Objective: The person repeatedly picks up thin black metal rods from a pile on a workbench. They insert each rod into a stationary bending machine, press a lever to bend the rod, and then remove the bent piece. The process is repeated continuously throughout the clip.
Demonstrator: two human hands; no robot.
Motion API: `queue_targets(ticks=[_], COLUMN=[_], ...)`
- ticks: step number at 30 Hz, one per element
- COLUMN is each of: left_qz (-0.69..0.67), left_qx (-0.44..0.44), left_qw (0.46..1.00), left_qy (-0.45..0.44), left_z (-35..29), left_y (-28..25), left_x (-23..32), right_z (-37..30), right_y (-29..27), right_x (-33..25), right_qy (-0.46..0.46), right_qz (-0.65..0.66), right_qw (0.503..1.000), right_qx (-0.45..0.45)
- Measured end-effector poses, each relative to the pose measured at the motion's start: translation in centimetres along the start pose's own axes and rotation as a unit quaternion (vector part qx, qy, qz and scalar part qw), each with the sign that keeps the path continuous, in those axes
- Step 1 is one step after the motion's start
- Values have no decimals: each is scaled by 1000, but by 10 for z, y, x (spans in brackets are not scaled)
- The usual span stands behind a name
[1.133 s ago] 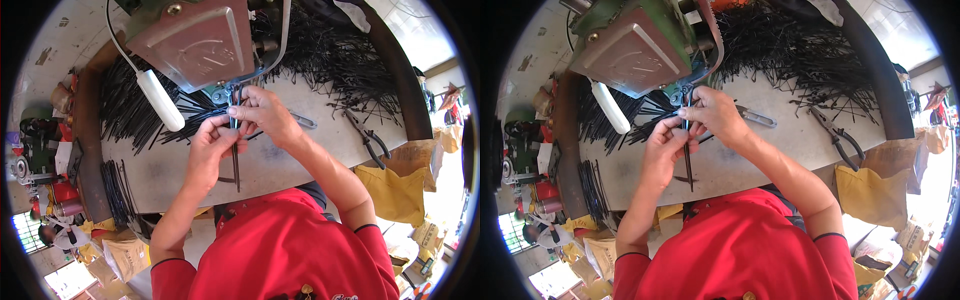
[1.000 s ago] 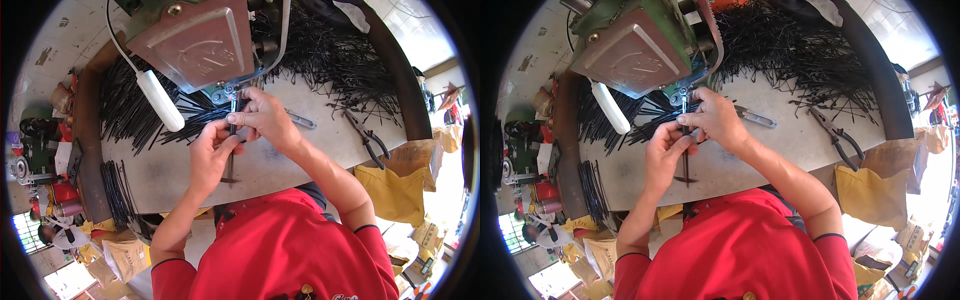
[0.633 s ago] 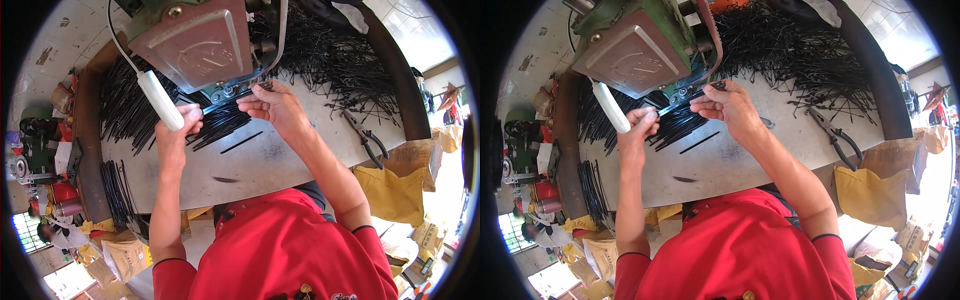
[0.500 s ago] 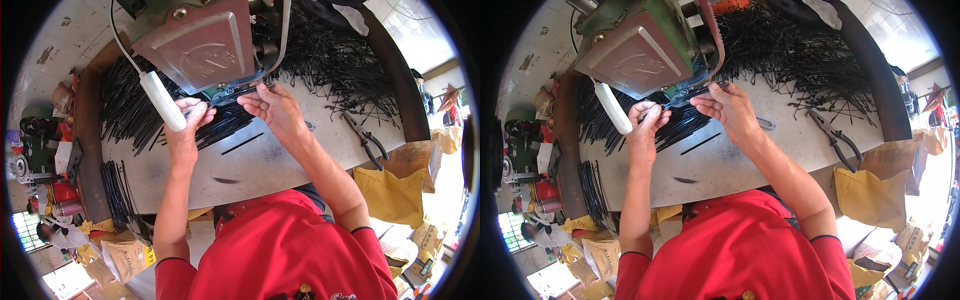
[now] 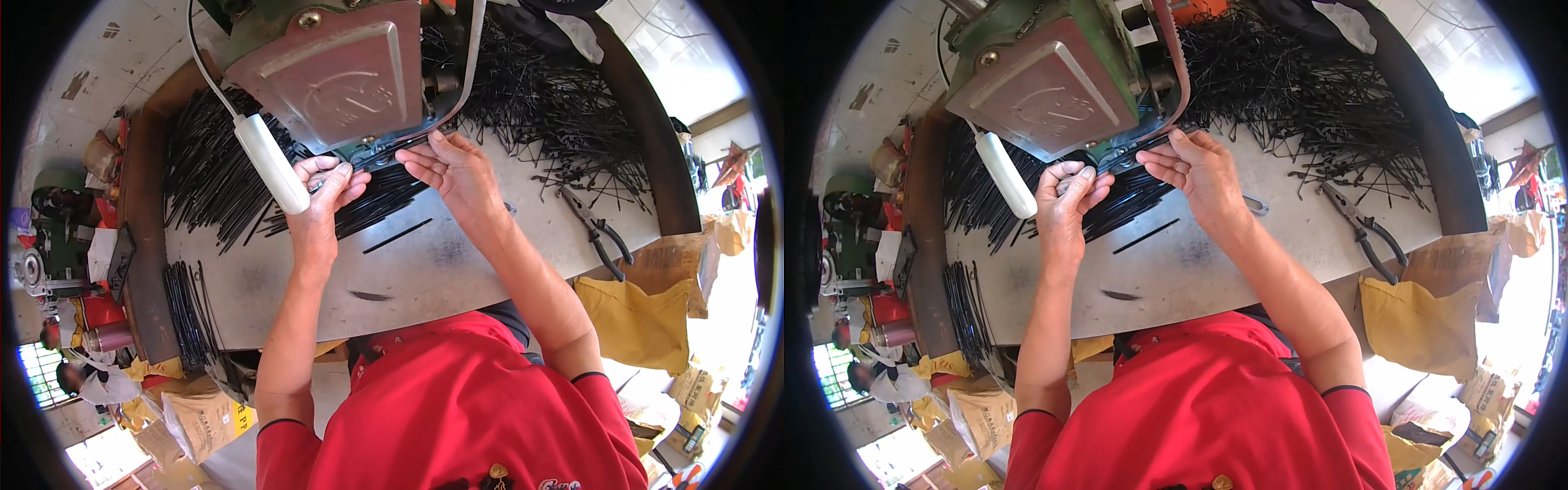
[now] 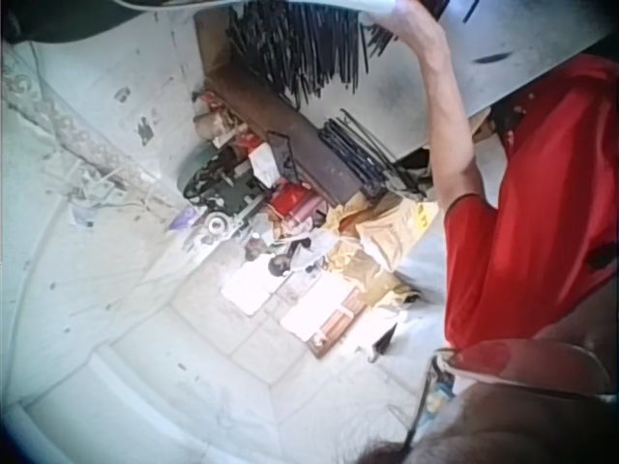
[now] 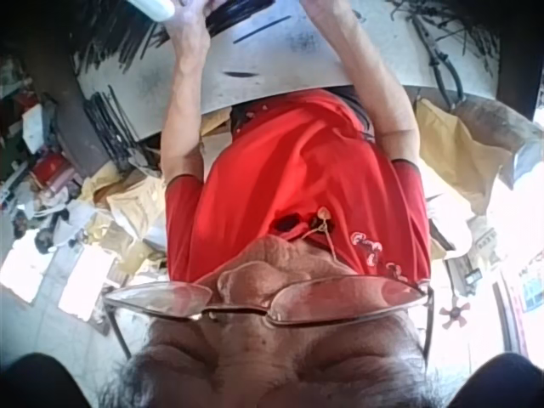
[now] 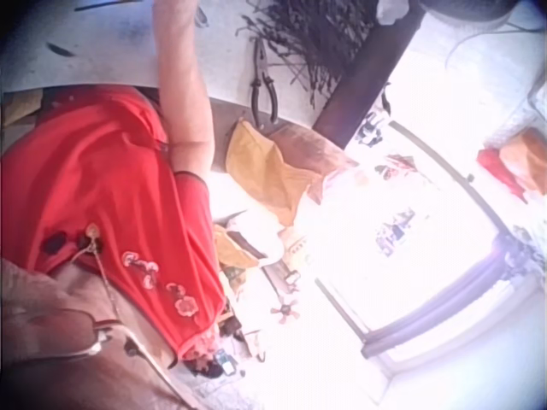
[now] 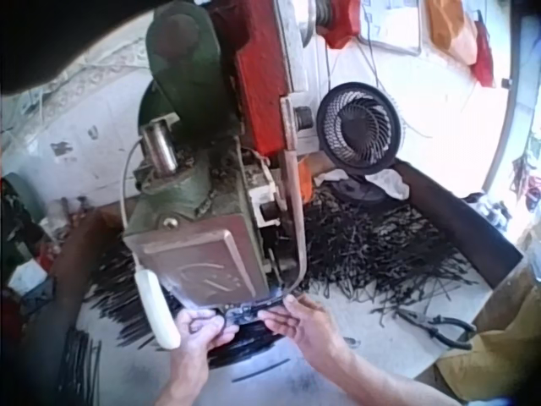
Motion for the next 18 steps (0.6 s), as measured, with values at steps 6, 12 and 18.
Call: queue_targets(ticks=[6, 12, 18], left_qz=[-18, -41, -85], left_qx=[23, 10, 25], left_qw=[999, 999, 995], left_qy=[23, -6, -55], left_z=[-2, 4, 7], left_y=[4, 7, 3], left_x=[7, -5, -13], right_z=[-11, -10, -13], right_y=[6, -1, 2], right_x=[7, 10, 6], right_qy=[-51, -67, -78], right_qz=[47, 59, 52], right_qw=[997, 994, 994], right_qx=[43, 56, 51])
Point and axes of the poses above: each hand's wrist, its own z-axis towards the middle knuckle, its own y-axis out of the palm, x = y × z, the point moved 8 cm from there along z, towards the middle knuckle, and after that the axes turned 2 degrees about z, right-handed, at the moved point
